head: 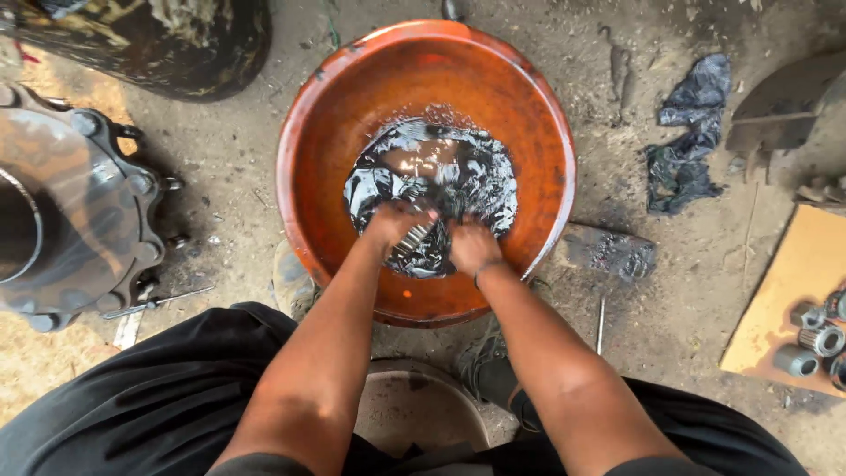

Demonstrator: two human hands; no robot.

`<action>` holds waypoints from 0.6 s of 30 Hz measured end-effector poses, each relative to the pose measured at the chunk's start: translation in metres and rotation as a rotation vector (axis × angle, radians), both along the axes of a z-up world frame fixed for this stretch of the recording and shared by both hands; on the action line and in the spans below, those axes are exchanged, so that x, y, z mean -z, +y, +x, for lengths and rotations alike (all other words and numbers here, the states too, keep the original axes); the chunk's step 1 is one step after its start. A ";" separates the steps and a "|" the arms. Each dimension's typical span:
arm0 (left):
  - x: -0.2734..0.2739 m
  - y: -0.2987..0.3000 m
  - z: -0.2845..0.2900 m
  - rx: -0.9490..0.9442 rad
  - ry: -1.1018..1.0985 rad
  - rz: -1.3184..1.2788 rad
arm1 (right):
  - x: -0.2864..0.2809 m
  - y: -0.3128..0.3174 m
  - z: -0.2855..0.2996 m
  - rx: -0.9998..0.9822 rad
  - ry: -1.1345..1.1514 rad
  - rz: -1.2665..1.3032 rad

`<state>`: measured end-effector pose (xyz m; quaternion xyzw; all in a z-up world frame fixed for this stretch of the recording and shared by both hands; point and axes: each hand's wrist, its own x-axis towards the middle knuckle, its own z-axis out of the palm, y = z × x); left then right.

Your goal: The person scrubs a metal mechanical part by hand in a basin of dark liquid, then uses a metal rod to scrape residue from the basin. The person places the cleaned part on a nearby cardboard sheet.

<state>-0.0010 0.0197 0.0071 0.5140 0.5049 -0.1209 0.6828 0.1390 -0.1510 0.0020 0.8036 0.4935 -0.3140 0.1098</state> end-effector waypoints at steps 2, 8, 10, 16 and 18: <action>0.006 -0.006 -0.004 -0.006 -0.187 -0.099 | 0.003 0.000 -0.002 0.127 0.215 -0.092; 0.004 -0.007 -0.002 -0.065 -0.031 -0.234 | -0.017 0.008 -0.005 0.264 -0.137 0.092; -0.003 0.001 -0.001 -0.116 0.043 -0.204 | -0.026 0.011 -0.011 0.035 -0.061 -0.002; -0.009 0.015 -0.011 -0.207 0.069 -0.226 | -0.032 0.020 -0.013 0.304 -0.073 0.068; -0.010 0.015 -0.009 -0.248 -0.015 -0.300 | -0.028 0.017 -0.012 0.355 -0.206 0.096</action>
